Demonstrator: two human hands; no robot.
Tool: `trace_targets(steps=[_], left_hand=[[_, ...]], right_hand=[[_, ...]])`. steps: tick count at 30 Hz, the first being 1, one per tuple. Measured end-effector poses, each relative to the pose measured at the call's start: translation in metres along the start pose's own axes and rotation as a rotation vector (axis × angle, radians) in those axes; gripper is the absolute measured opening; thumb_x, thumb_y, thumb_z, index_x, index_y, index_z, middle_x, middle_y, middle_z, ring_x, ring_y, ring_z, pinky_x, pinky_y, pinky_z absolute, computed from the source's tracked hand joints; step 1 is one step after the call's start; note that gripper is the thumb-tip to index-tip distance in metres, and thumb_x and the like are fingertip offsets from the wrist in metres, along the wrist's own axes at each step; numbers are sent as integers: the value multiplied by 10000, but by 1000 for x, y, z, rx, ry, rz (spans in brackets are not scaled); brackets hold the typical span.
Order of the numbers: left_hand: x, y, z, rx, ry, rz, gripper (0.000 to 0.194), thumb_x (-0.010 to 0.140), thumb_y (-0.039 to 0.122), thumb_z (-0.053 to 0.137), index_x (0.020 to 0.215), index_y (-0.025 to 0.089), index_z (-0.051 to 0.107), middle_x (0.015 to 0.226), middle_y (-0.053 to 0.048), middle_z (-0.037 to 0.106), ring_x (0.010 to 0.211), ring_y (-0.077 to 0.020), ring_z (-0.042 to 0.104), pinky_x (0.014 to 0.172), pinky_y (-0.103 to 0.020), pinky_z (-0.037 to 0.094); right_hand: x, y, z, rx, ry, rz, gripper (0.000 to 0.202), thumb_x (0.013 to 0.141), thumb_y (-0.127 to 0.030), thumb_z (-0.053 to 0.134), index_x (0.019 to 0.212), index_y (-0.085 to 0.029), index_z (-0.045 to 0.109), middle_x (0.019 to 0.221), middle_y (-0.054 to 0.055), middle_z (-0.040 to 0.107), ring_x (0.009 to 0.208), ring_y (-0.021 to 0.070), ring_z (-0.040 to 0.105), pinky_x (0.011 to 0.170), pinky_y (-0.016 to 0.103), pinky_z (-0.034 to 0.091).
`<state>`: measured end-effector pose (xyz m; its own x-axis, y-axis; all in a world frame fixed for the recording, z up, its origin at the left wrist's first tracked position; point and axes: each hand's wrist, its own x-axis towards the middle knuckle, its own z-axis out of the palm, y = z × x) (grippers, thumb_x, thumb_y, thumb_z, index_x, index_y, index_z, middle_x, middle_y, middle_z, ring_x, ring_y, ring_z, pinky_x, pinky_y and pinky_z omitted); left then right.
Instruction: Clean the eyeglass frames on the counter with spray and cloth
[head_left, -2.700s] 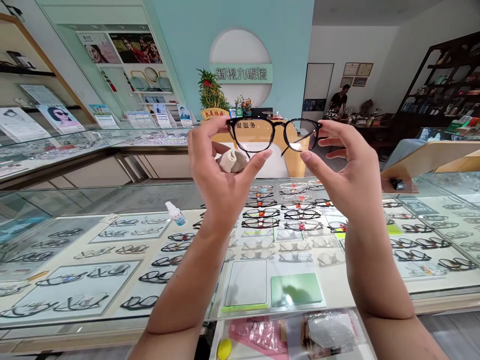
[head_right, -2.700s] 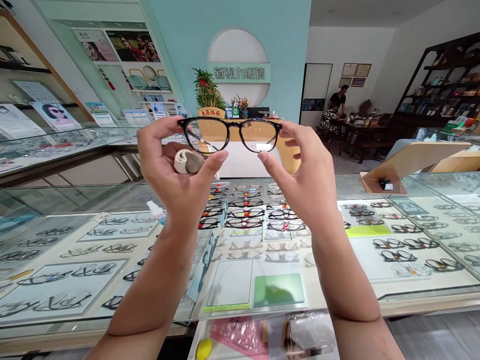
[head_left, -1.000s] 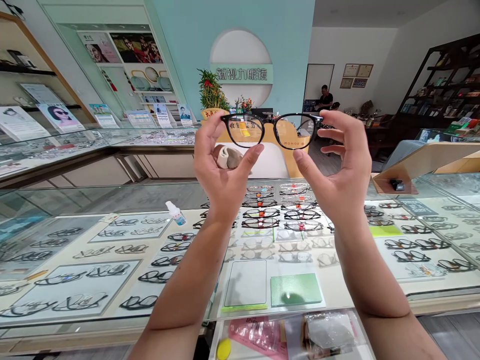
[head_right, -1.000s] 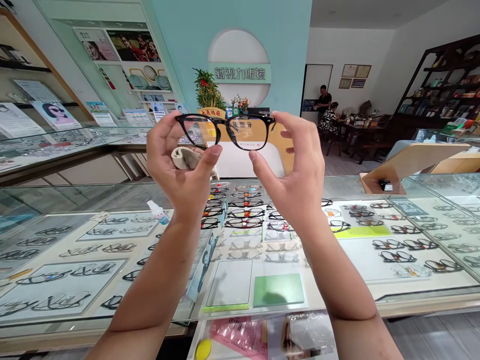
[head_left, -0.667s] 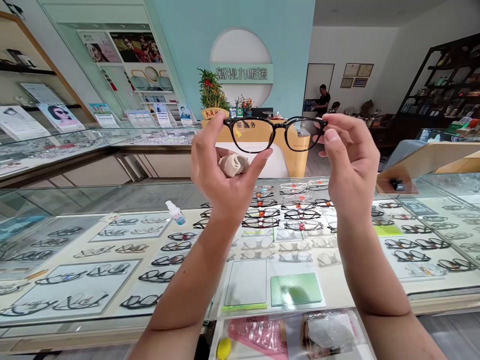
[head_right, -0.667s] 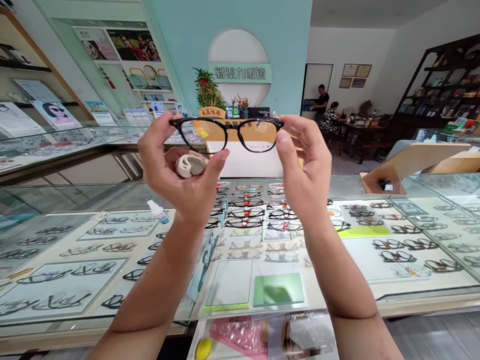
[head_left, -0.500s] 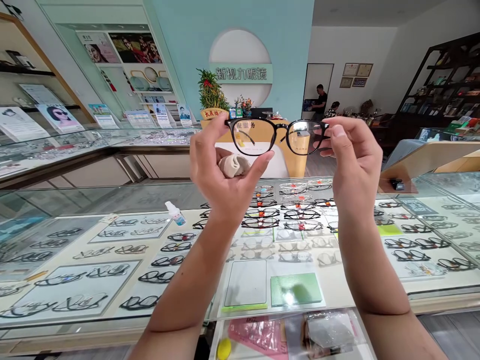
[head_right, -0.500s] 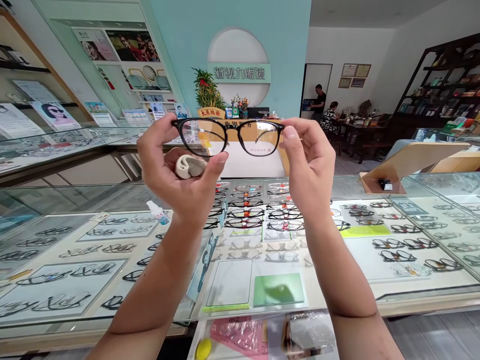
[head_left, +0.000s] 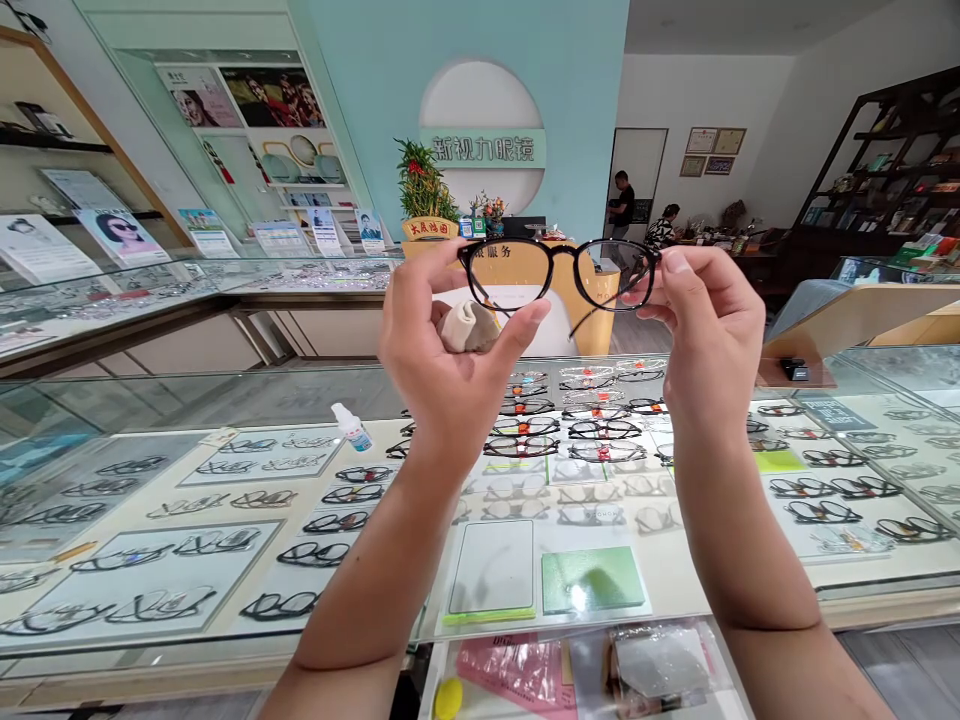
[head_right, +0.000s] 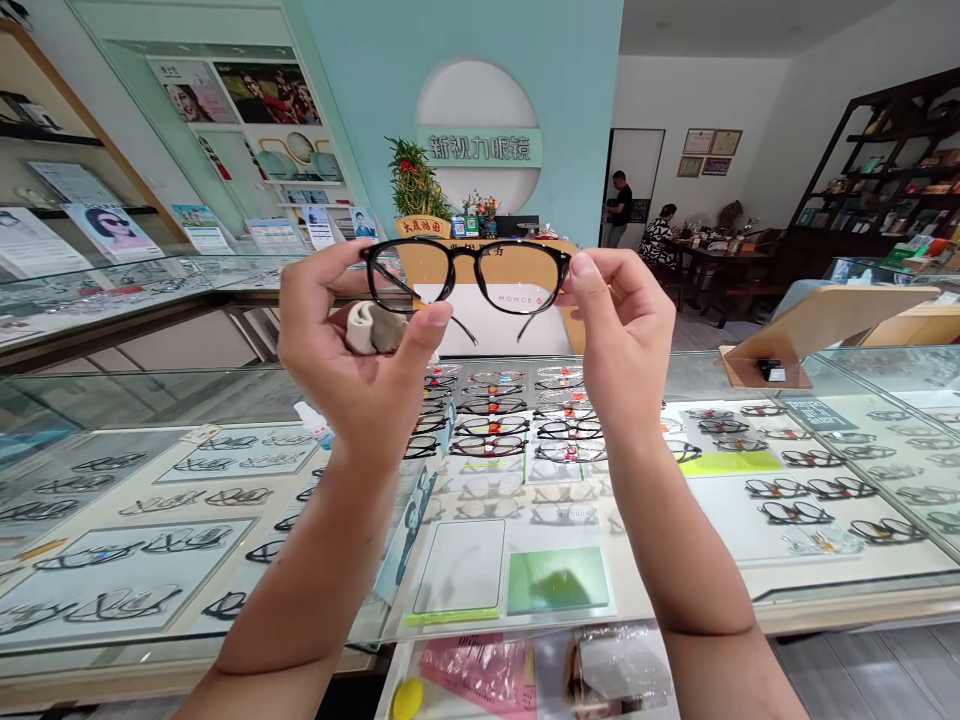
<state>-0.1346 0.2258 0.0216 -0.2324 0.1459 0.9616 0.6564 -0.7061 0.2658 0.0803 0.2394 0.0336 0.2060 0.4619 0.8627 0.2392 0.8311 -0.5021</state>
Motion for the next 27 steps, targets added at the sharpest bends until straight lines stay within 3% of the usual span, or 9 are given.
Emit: trace_targets(steps=[7,18,22,27], left_hand=[[1,4,-2,-8,-24,-60,541,935,655,822,1367,356,693,1201,-72,762,1148,-328,747,893,-489,634],[5,12,-8,83,39,50,615,867,686,879,1345,340,707,1253,-91,755,1165,-365,739,931,-547,641],[5,-2,-1,11,25,54,703,881,727,847,1424,317,668,1353,-103,744,1256,-365,714,855,-511,626],[2,-32,16,-166,-40,-29,882,844,813,820,1550,347,568,1541,-111,660,1486,-426,587,885,-522,617]], right_hand=[[-3,-8,2,-70,24,-31,370,1099,-613,563,1055,-288,735,853,19,654,781,197,696,736,391,654],[2,1,1,-79,-100,39,319,1103,-544,565,1025,-277,722,873,27,707,822,196,730,713,353,617],[-1,0,5,-78,-25,-34,344,1113,-579,536,1114,-292,727,942,47,721,894,227,749,762,392,631],[-6,-1,9,-22,77,-186,321,1108,-566,560,1230,-326,735,1112,81,741,1062,292,768,862,470,643]])
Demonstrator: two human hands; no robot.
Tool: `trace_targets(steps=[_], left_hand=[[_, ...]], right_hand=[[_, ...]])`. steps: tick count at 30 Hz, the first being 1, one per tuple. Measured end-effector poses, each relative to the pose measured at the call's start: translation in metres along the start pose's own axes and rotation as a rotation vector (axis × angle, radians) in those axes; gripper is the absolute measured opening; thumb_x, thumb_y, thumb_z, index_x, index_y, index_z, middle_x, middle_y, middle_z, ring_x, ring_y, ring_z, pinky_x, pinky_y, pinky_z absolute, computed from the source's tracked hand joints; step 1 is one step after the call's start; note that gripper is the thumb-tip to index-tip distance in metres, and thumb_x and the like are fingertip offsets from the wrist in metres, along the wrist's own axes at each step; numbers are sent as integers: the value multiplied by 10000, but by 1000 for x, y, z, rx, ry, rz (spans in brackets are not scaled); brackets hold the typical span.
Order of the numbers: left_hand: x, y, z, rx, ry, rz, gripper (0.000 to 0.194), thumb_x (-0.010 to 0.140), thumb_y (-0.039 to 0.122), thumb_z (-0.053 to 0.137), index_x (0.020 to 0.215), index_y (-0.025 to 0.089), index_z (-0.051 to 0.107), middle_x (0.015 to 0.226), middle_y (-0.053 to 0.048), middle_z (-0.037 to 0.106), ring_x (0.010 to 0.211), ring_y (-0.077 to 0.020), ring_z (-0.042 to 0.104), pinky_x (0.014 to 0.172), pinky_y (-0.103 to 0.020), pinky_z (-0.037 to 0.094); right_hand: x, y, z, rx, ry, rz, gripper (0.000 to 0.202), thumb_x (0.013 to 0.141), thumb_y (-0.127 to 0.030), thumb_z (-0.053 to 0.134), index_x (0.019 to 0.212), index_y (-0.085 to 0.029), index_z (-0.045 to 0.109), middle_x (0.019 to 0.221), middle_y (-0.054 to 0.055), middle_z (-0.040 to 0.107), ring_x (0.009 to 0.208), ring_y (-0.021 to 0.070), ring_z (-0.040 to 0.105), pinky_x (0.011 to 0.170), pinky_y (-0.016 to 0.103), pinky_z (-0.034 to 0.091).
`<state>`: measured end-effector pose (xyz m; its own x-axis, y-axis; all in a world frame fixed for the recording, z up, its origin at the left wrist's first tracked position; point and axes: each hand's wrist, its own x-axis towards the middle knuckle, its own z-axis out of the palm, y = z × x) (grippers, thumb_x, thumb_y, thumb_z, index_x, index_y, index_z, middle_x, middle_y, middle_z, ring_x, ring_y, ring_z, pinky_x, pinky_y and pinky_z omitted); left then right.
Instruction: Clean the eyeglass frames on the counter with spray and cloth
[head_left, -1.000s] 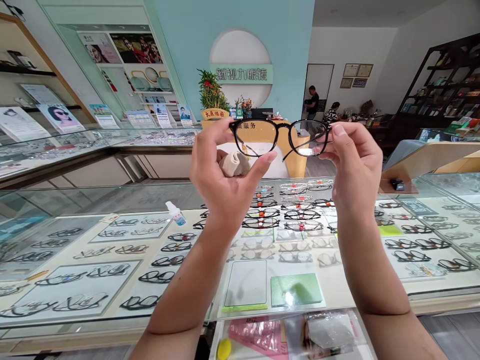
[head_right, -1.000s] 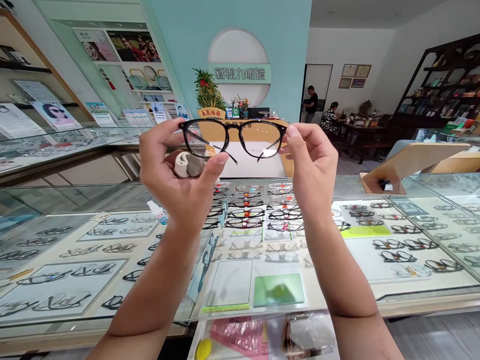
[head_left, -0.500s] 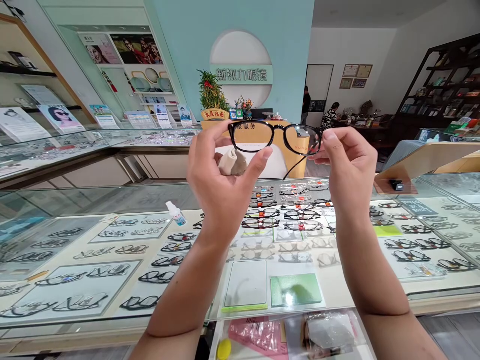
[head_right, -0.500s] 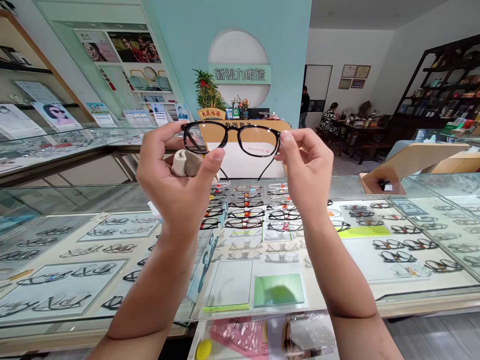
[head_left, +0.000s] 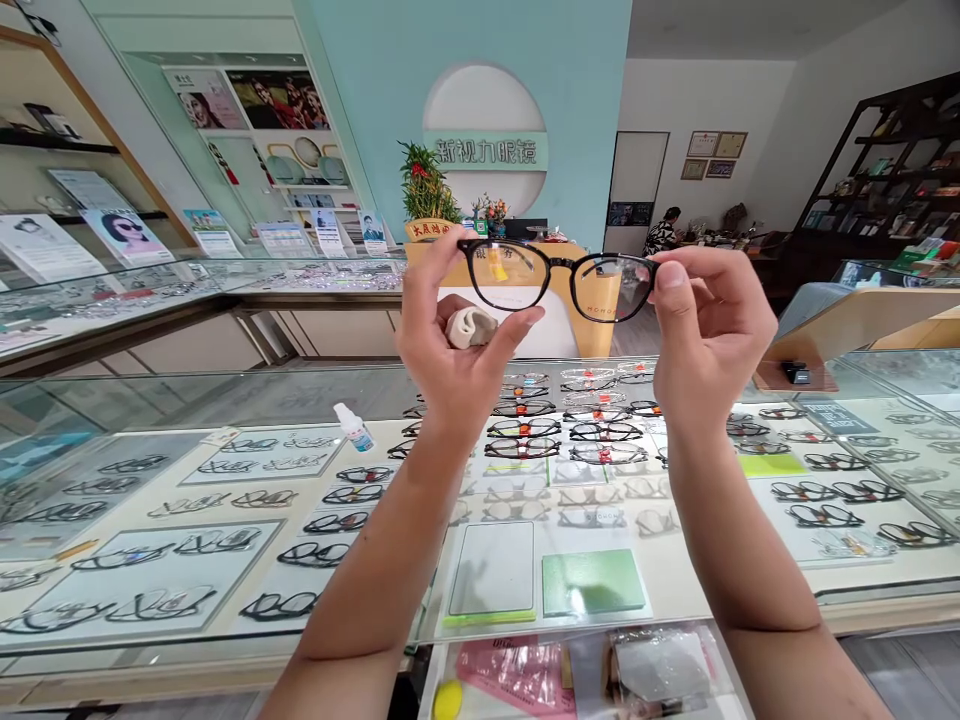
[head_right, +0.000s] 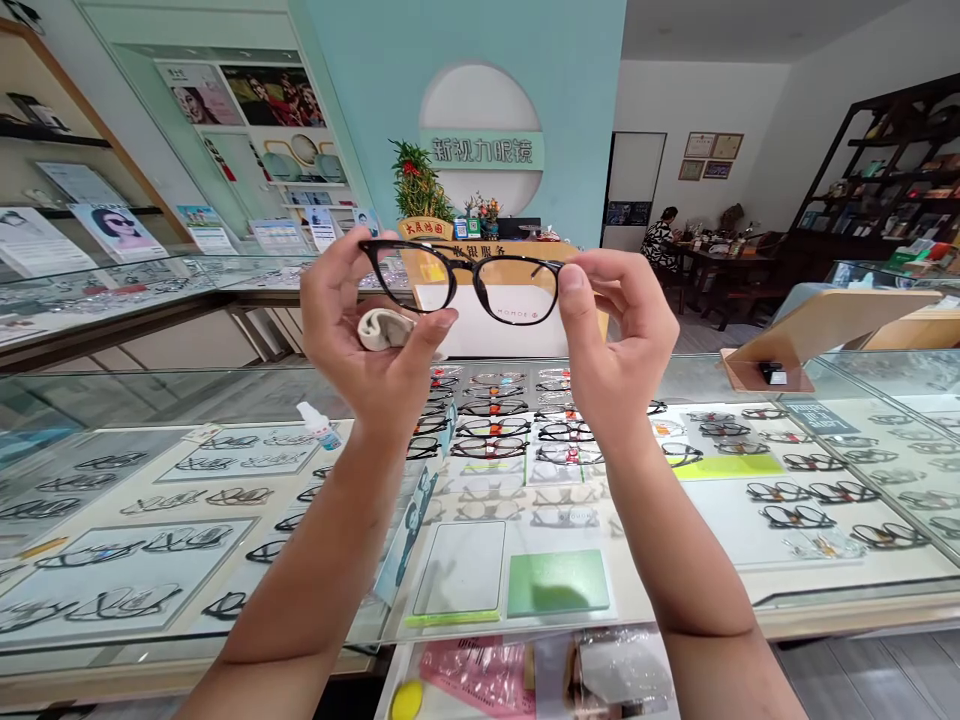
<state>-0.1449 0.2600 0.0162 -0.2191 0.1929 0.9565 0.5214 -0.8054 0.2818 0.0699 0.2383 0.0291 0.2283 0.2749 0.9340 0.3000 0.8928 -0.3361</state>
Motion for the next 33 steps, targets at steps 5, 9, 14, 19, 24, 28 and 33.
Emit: trace_targets(steps=[5,9,14,19,24,28,33], left_hand=[[-3,-11,7,-204,67,58,856,798,685,935,1531,392,604,1581,-102,648,1535,-406,538,844,-453,604],[-3,-5,9,-285,113,127,829,763,628,989,1471,353,659,1487,-109,695,1443,-352,621,753,-379,575],[-4,4,11,-323,101,80,778,778,576,1001,1435,313,679,1476,-109,688,1431,-375,622,770,-378,563],[-6,13,10,-321,77,37,696,803,525,995,1414,360,705,1446,-81,707,1423,-363,645,895,-412,618],[-7,16,9,-295,86,-93,724,742,541,1025,1373,367,715,1447,-91,702,1418,-380,638,911,-440,644],[-6,17,9,-368,72,-114,685,746,495,1032,1343,372,719,1419,-66,707,1371,-332,655,882,-405,635],[-4,25,9,-477,39,-278,729,693,511,1063,1307,345,708,1377,-71,752,1347,-335,673,869,-389,618]], right_hand=[[0,5,3,101,38,-21,330,1069,-622,650,1166,-326,761,1070,64,757,1039,277,780,836,446,664],[4,6,4,273,15,84,348,1001,-658,753,1105,-326,761,1041,51,757,1000,270,787,846,453,681],[7,0,5,419,39,94,196,1006,-511,805,1024,-317,793,972,9,737,907,215,800,878,409,704],[8,1,5,452,-11,132,222,1034,-544,756,1060,-324,773,1033,22,717,1138,283,827,935,434,709],[8,7,4,437,-46,133,251,1060,-572,709,1062,-326,760,1056,34,745,1190,294,813,941,450,697],[9,9,1,337,-37,127,301,1064,-602,684,1058,-311,760,1086,47,766,1150,262,799,958,426,681],[9,9,-2,378,-22,176,232,1045,-529,742,1017,-301,782,1047,26,761,1082,223,772,1013,412,642]])
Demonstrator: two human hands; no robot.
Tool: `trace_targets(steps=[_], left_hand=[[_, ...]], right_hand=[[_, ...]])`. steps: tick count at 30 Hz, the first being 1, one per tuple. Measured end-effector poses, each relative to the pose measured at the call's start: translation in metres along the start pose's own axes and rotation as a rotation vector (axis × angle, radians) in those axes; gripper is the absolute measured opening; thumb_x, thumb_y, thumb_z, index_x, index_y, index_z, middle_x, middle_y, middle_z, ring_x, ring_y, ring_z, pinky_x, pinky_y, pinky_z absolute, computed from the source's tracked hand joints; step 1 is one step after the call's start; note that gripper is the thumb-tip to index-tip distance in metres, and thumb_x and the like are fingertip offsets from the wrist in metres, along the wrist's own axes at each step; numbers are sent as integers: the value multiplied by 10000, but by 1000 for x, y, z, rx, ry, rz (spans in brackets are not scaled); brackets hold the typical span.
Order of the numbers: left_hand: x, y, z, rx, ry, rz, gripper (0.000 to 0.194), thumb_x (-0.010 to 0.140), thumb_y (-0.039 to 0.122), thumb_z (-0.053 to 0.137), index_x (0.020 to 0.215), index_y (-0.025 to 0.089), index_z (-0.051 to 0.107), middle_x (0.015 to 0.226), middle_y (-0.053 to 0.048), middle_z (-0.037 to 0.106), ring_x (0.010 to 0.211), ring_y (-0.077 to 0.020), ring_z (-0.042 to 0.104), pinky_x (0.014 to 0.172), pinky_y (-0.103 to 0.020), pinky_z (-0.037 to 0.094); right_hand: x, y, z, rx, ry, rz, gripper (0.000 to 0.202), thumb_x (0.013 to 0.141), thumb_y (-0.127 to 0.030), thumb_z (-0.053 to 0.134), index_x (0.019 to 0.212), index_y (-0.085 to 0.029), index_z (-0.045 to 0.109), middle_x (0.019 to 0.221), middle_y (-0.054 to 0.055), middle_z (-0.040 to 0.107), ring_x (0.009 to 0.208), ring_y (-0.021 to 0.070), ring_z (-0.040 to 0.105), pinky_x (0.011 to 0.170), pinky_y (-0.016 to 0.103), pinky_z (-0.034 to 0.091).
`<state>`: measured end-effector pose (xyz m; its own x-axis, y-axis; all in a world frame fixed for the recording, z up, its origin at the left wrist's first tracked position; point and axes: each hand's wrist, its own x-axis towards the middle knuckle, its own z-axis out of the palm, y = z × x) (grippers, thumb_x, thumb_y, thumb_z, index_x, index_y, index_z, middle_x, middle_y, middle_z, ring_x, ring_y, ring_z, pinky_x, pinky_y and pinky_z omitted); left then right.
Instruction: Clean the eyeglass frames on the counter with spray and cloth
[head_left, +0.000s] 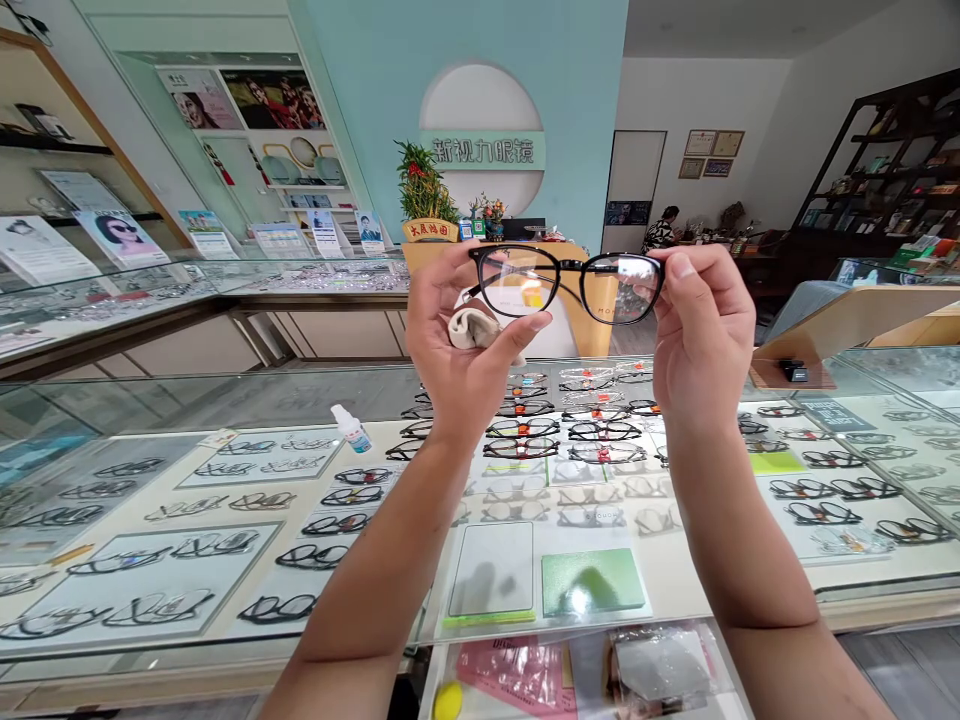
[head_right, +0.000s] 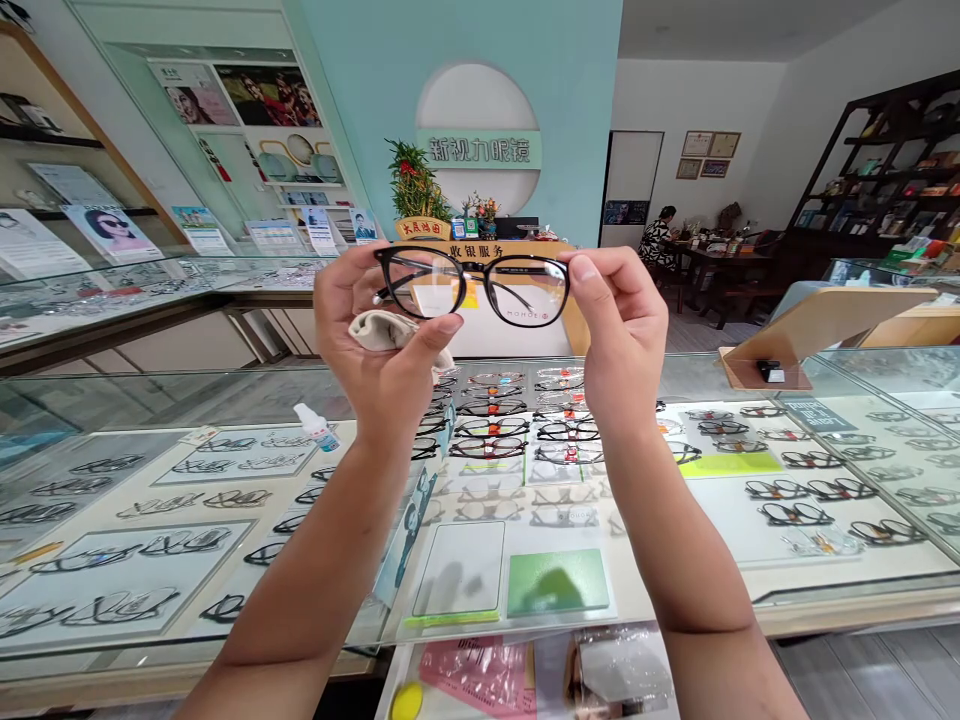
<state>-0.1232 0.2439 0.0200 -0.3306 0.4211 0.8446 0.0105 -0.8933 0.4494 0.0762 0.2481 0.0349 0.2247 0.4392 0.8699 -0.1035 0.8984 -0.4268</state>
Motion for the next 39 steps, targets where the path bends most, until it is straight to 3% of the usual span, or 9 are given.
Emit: trace_targets(steps=[6,13,18,26,36,39], left_hand=[[-1,11,3,-184,-27,-184,695,695,453,1073,1255,363,673,1268,-12,815,984,-206,759,702,-305,541],[-1,17,5,-252,-2,-313,662,660,443,1089,1137,347,640,1129,18,850,605,-116,593,501,-300,393],[-2,17,9,-326,-11,-311,561,751,426,1045,1146,342,656,1095,46,845,578,-89,567,503,-286,392],[-3,18,12,-325,54,-306,553,747,431,1046,1128,336,658,1053,34,832,616,-97,582,483,-281,334],[-7,23,12,-141,68,-209,696,685,533,1066,1217,380,645,1101,-15,794,677,-147,625,552,-292,468],[-7,23,12,-169,77,-257,713,682,529,1071,1240,382,651,1136,-13,803,676,-130,627,549,-274,472]], right_hand=[[-1,2,-1,-30,-42,48,283,1037,-581,731,978,-304,747,948,16,698,1035,223,749,963,414,642],[-1,2,-3,-19,-94,117,284,1050,-549,715,922,-296,700,907,-2,656,958,186,724,925,372,617],[-1,4,-2,-37,-95,93,283,1050,-561,711,934,-303,698,901,1,658,982,194,729,948,382,621],[-1,11,-3,-52,-165,117,304,1075,-612,640,1042,-320,716,945,17,722,1043,229,772,920,419,644],[-1,20,-1,3,-163,256,252,1027,-558,699,998,-310,734,923,21,786,1021,235,798,892,424,641],[0,19,1,52,-138,282,232,998,-543,728,976,-312,733,941,24,799,1028,249,810,877,428,656]])
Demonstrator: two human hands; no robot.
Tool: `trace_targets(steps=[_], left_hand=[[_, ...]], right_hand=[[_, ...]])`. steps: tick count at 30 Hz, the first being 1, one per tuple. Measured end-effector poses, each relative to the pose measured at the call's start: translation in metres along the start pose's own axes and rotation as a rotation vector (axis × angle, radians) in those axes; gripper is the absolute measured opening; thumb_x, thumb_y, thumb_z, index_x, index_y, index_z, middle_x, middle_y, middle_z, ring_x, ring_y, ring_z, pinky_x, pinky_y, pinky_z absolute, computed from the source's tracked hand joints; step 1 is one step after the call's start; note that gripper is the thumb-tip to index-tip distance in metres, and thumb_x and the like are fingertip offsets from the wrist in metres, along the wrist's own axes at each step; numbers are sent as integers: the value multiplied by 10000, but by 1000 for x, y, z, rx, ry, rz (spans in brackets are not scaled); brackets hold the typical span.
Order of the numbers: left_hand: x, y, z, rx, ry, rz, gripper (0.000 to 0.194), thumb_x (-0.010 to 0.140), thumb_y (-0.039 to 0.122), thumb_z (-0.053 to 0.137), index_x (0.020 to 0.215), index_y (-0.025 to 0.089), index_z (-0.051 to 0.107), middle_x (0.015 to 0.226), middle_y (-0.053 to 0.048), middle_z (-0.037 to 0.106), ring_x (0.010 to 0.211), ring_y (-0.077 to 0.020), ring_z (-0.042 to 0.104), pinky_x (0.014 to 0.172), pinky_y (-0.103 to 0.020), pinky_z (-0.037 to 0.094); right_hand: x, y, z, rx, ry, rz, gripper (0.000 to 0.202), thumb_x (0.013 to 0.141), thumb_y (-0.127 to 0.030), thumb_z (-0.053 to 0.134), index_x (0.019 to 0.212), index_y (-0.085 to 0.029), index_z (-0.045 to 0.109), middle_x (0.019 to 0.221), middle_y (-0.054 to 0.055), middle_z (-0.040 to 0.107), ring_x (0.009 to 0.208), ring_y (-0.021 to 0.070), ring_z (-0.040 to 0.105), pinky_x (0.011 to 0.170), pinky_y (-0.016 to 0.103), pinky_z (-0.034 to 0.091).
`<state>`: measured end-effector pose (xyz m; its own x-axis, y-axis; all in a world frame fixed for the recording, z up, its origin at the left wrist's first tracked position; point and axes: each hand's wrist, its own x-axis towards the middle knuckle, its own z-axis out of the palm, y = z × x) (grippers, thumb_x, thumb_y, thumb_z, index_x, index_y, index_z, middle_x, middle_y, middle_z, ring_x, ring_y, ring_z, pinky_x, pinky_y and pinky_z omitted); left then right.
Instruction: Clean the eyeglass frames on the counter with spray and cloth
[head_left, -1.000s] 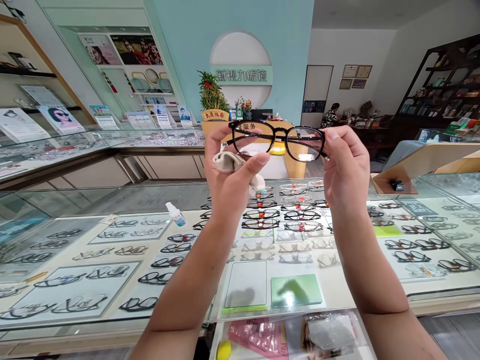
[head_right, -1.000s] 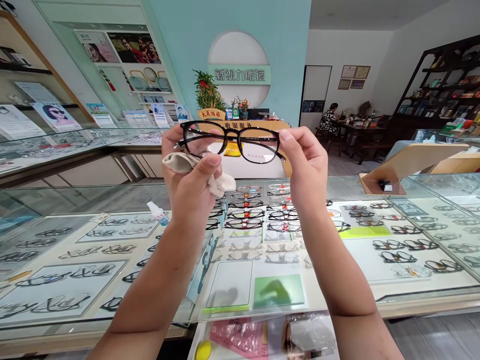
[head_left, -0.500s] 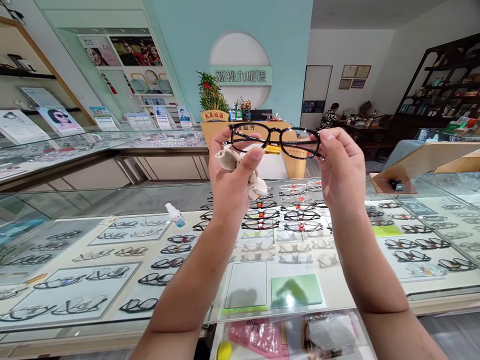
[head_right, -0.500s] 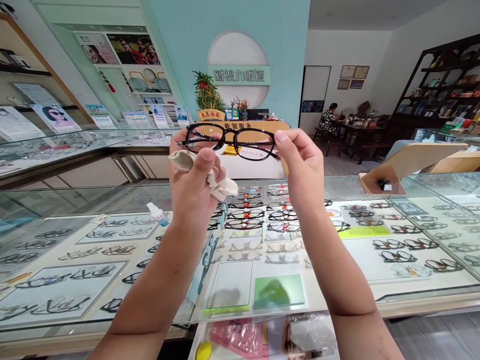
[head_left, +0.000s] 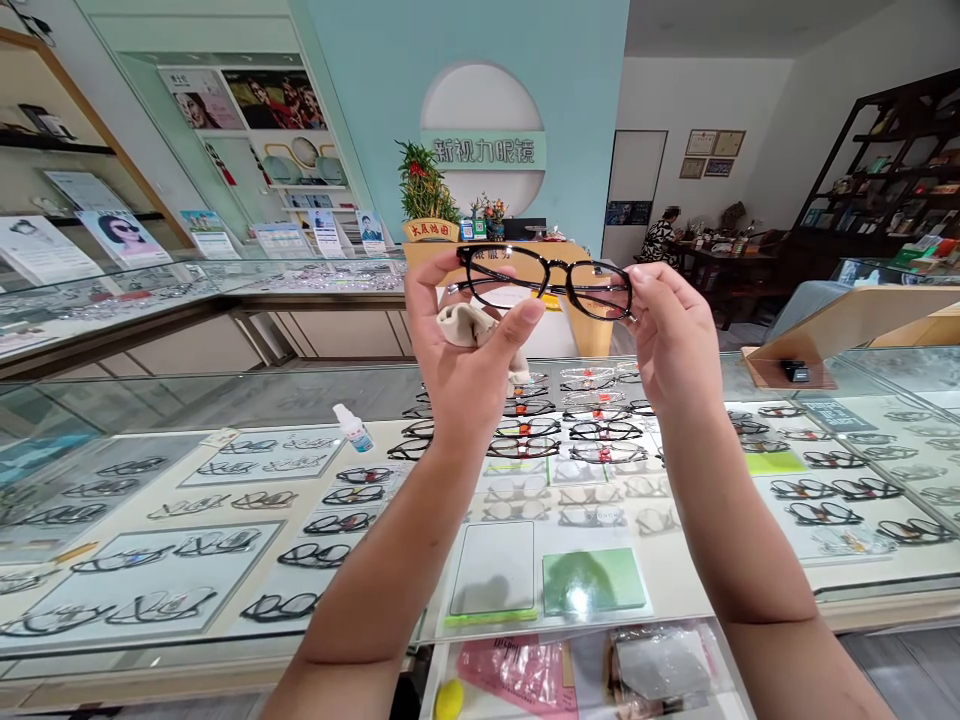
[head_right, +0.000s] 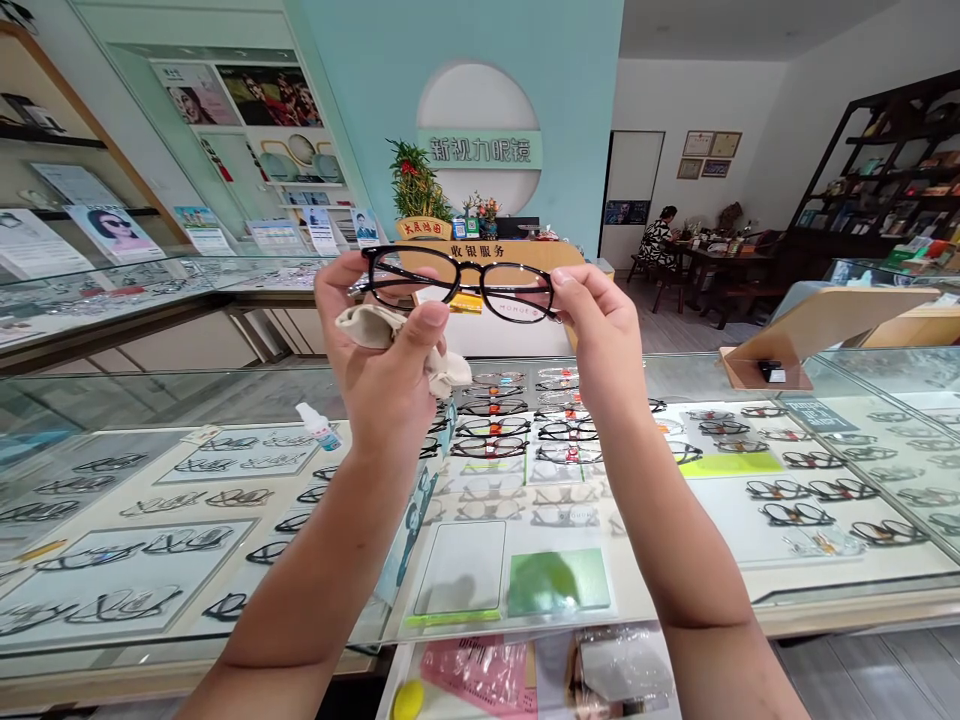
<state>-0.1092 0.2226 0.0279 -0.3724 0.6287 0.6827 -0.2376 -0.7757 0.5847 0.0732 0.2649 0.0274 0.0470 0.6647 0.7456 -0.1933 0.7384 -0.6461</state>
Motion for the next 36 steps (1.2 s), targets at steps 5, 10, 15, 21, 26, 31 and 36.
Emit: trace_targets(steps=[5,10,15,21,26,31,36], left_hand=[[8,6,0,-254,-32,-273,552,687,450,1080,1009,282,664,956,46,774,511,-39,430,456,-204,369],[21,-3,-7,-314,-236,-728,427,869,615,905,975,240,731,1004,-39,808,458,-37,371,384,-235,261],[22,-21,-10,-385,-373,-960,444,906,655,853,986,225,774,921,-66,789,448,-47,396,366,-246,264],[18,-19,-7,-450,-347,-1067,376,977,585,813,959,213,756,869,-39,772,427,-30,367,360,-200,280],[16,-12,-5,-497,-322,-1116,361,1036,571,750,956,219,735,773,0,706,402,-21,409,367,-161,302],[17,-17,-2,-339,-394,-1111,501,885,653,889,958,193,705,734,11,625,388,-20,386,333,-175,230],[21,-26,-12,-64,-314,-748,486,806,563,987,915,211,669,683,30,554,434,-50,399,394,-198,246]], right_hand=[[2,-6,1,18,27,-80,334,996,-640,687,1021,-316,765,1019,57,820,1085,286,817,877,456,675],[-3,-12,3,-230,-142,-292,228,958,-538,825,1119,-377,830,1211,22,828,1270,293,749,1107,547,610],[-4,-13,7,-329,-191,-393,120,906,-457,902,1015,-422,866,1223,3,847,1315,342,716,1209,656,519],[-3,-12,7,-326,-205,-379,85,891,-468,914,923,-412,859,1126,1,851,1279,343,726,1194,656,525],[-10,-13,11,-357,-148,-358,88,943,-481,860,931,-394,849,1128,9,828,1286,343,720,1150,643,564],[-14,-21,9,-406,-71,-386,92,995,-428,815,928,-366,830,1060,30,807,1213,319,738,1113,600,594],[-4,-29,-13,-426,35,-405,184,981,-488,835,882,-340,789,1019,45,795,1121,293,741,1088,522,613]])
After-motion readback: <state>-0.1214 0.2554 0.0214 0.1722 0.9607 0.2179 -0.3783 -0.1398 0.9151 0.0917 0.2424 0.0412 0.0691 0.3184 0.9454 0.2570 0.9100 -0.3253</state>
